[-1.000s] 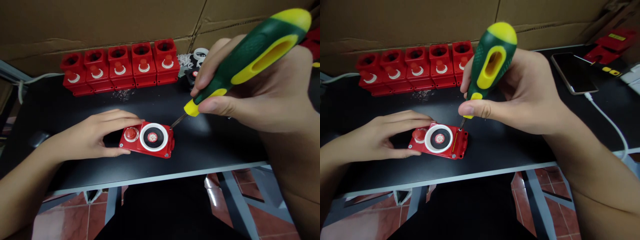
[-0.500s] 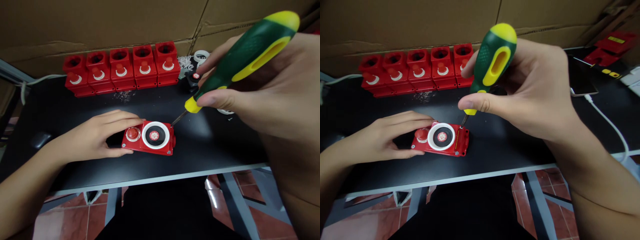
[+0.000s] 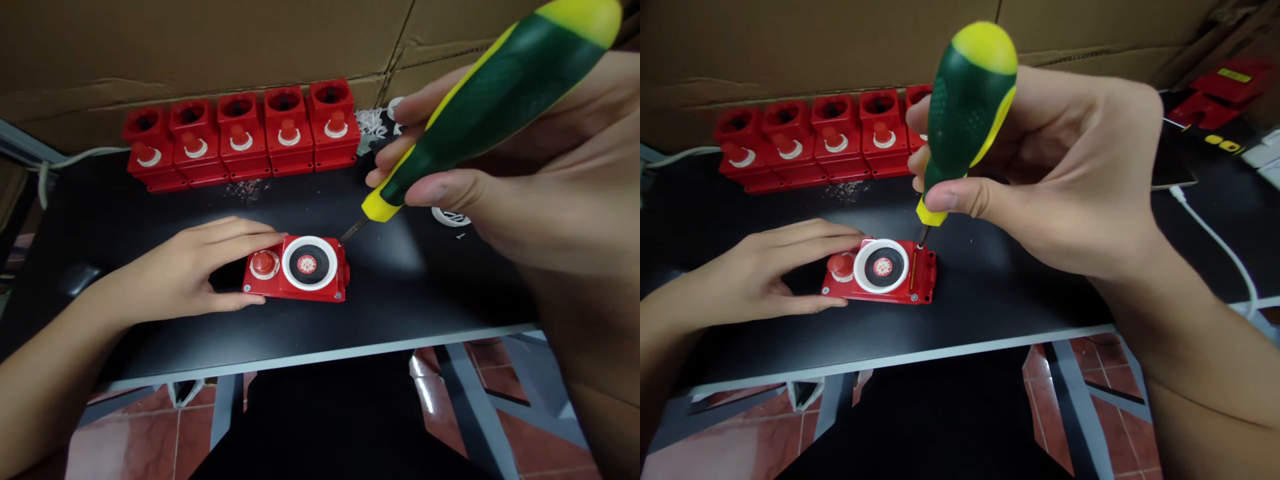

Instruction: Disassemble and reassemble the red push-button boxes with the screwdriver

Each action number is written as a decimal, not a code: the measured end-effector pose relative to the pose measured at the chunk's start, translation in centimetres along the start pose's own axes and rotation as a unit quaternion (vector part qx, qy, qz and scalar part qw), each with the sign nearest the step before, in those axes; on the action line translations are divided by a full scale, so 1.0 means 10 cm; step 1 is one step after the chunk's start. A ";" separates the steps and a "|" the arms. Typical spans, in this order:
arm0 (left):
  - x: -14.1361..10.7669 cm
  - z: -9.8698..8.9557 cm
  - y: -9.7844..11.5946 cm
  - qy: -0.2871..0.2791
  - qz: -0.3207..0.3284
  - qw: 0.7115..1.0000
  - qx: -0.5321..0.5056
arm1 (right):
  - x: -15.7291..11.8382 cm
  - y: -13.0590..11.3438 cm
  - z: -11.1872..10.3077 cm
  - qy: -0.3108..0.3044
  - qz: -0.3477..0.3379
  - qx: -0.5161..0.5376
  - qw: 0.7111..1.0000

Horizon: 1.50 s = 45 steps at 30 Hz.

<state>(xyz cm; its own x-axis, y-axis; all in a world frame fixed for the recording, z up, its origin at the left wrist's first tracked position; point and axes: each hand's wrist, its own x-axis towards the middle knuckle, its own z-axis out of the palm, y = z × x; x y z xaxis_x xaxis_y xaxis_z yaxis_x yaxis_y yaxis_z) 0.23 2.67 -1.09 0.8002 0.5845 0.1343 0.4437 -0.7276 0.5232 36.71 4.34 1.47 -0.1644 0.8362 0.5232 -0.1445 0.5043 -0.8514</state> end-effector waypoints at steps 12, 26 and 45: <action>-0.01 0.01 -0.01 -0.003 0.008 1.000 0.007 | -0.01 -0.07 -0.11 -0.039 -0.009 0.000 0.999; 0.00 -0.01 0.00 -0.004 -0.005 1.000 -0.003 | 0.12 -0.03 0.02 -0.063 0.059 0.012 0.996; 0.02 0.01 0.01 0.000 0.003 1.000 -0.006 | -0.05 -0.09 -0.22 -0.097 0.001 -0.041 0.994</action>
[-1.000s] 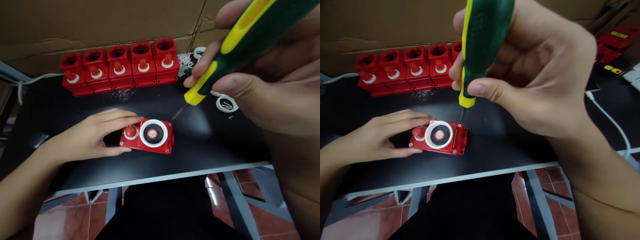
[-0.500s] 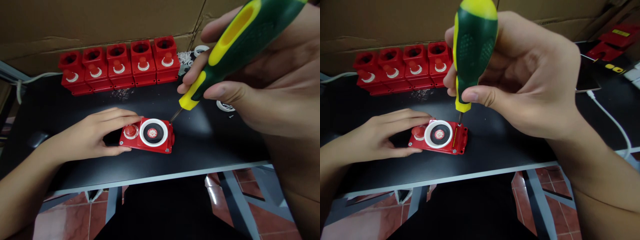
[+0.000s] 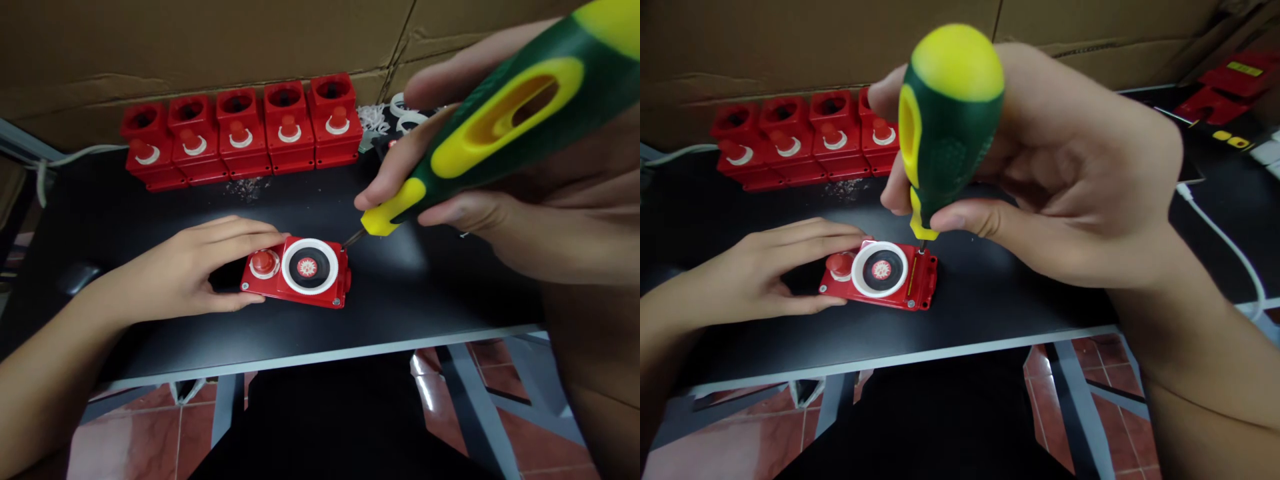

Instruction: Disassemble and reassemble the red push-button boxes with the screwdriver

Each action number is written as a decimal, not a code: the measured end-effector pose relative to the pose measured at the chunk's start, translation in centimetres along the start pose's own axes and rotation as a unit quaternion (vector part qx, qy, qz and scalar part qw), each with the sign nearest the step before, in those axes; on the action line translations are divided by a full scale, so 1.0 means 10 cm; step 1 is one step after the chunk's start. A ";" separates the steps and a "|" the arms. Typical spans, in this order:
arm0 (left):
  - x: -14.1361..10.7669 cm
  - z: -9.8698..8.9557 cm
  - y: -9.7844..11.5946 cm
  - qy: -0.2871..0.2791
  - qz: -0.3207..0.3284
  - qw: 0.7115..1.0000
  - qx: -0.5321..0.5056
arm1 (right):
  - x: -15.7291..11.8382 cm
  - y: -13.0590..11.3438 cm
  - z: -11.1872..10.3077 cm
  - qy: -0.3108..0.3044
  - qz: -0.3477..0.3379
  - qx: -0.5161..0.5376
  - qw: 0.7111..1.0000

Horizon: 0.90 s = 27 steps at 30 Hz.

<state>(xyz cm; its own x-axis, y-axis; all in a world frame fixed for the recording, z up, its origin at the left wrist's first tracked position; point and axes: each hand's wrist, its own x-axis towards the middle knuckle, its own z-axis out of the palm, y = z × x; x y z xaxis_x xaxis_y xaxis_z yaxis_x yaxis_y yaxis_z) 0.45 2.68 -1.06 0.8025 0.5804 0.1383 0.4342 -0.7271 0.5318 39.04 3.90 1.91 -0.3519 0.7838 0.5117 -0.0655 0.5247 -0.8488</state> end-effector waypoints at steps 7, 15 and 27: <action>0.00 0.02 -0.02 -0.002 0.008 1.000 0.010 | 0.08 -0.01 0.14 -0.001 -0.017 -0.027 0.999; -0.02 0.00 -0.01 -0.004 0.009 1.000 0.013 | 0.12 0.03 0.37 0.045 0.037 0.009 0.998; -0.03 -0.02 0.00 -0.009 0.014 1.000 0.014 | 0.09 0.27 0.02 0.046 -0.146 -0.006 0.988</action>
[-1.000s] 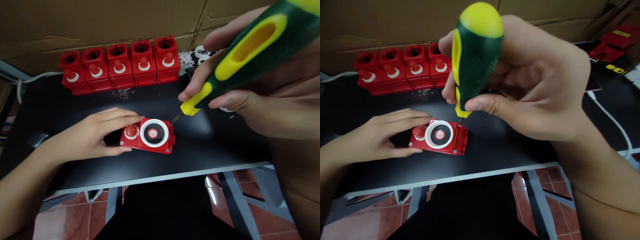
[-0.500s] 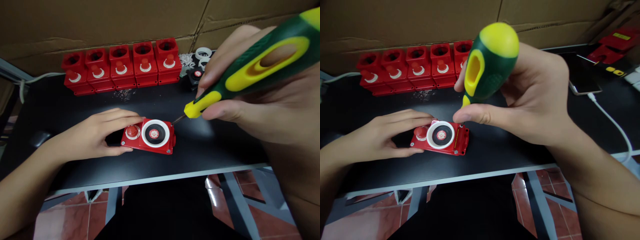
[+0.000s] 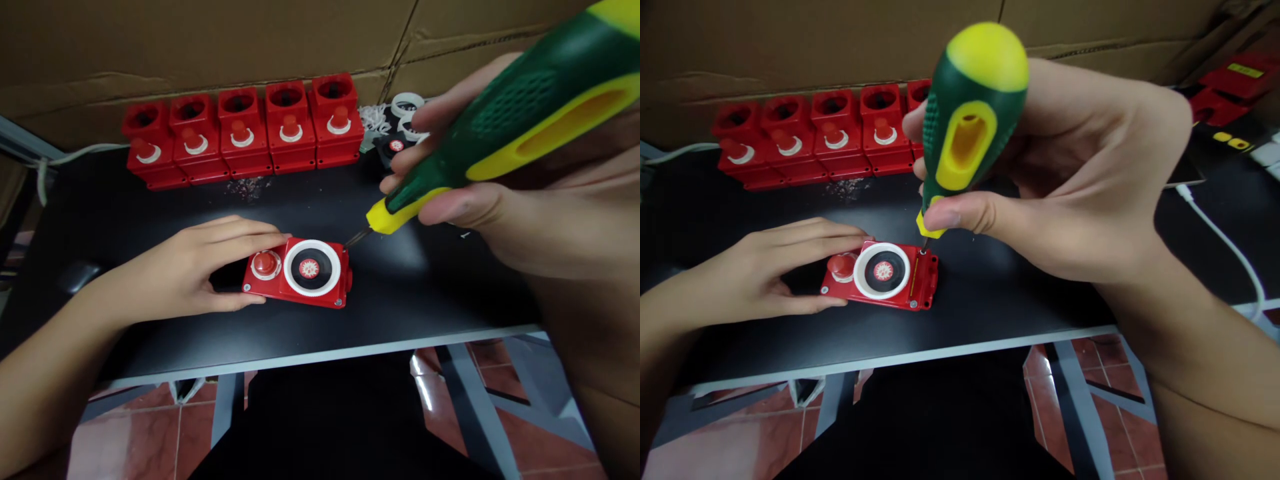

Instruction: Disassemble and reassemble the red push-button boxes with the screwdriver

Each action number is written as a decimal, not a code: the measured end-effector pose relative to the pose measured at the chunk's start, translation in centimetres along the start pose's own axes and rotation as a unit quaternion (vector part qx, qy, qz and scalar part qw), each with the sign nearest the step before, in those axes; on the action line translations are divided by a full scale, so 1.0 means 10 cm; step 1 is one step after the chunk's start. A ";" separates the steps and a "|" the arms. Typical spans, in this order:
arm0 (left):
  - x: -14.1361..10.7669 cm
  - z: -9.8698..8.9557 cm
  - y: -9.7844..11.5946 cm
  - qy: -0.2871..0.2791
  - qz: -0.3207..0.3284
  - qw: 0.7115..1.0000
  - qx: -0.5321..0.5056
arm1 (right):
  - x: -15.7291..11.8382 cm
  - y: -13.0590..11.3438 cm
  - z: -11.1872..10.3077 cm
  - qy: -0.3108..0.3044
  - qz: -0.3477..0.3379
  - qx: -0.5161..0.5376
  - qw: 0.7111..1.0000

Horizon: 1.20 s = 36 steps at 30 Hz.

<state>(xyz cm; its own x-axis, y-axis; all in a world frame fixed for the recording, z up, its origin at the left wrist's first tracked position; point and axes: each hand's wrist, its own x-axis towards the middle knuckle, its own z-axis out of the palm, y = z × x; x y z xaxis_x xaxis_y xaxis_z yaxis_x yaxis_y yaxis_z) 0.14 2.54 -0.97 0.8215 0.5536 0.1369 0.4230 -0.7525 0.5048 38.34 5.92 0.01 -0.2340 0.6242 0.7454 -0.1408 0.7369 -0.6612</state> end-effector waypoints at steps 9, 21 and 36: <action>0.02 0.01 0.01 0.004 0.003 1.000 0.000 | 0.02 -0.07 0.10 -0.065 0.079 0.120 0.988; 0.02 0.02 0.01 0.006 -0.001 1.000 0.001 | -0.02 0.01 0.08 -0.012 0.010 -0.033 0.999; 0.01 0.01 0.02 -0.005 0.003 1.000 0.006 | 0.04 -0.08 0.08 -0.047 0.102 0.089 0.990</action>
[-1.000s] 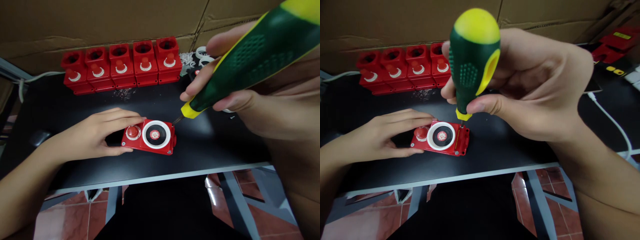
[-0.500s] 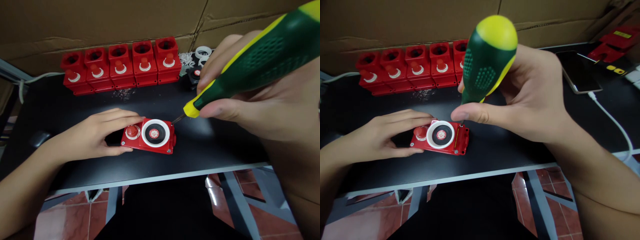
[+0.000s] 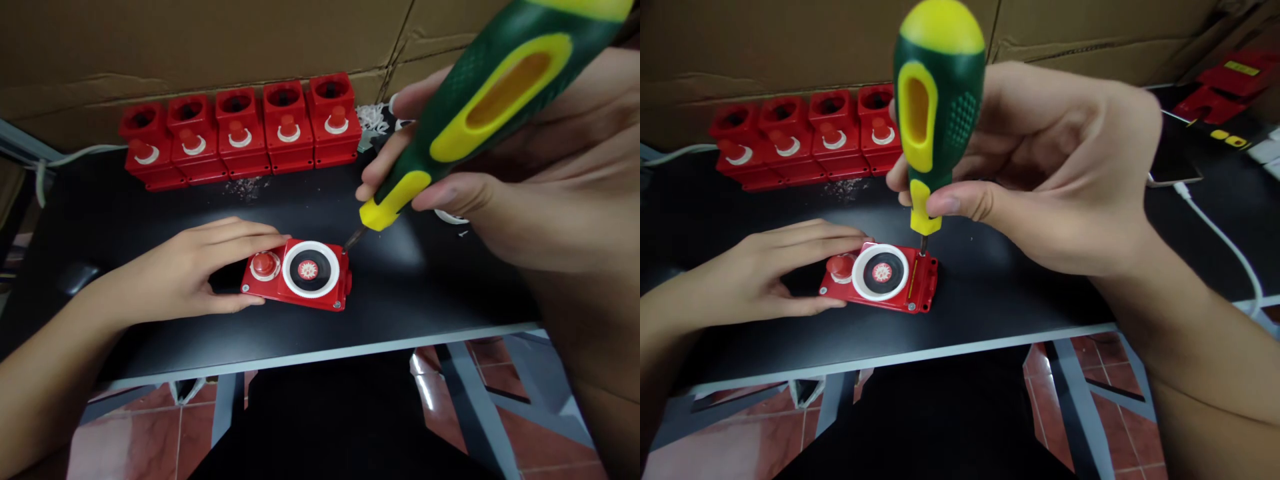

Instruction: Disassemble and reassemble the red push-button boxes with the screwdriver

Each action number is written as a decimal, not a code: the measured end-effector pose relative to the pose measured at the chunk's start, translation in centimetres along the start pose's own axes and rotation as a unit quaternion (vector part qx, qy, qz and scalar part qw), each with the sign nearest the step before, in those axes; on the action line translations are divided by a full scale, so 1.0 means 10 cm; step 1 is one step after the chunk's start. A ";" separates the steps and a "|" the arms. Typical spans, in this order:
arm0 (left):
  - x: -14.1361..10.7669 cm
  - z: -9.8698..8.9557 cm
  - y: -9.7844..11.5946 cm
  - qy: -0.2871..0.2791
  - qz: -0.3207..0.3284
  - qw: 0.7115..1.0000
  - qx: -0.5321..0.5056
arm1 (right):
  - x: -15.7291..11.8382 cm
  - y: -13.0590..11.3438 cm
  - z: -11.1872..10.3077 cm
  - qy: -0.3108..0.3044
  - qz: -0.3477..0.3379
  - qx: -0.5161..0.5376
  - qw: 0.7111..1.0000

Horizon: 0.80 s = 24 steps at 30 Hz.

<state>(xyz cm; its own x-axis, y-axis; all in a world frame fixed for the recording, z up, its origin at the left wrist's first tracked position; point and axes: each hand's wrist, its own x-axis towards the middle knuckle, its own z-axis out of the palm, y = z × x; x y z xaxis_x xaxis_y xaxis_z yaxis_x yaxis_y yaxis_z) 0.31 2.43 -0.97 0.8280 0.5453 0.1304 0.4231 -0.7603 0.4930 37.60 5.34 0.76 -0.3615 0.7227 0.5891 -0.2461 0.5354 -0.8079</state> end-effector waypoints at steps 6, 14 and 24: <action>0.01 0.02 0.00 0.006 0.003 1.000 0.003 | -0.02 -0.17 0.05 0.006 0.058 -0.066 0.996; 0.01 0.02 0.01 0.013 -0.013 1.000 -0.010 | 0.01 0.05 0.09 0.058 -0.056 -0.125 0.989; 0.00 0.02 0.02 0.009 -0.008 1.000 -0.002 | -0.11 -0.15 0.02 0.049 0.040 -0.158 0.985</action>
<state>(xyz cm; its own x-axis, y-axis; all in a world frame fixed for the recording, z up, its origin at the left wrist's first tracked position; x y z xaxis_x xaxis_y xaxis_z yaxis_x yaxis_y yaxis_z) 0.49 2.24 -1.09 0.8139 0.5643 0.1382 0.4353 -0.7500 0.4980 38.14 3.68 1.33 -0.2767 0.7986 0.5345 0.0778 0.5730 -0.8158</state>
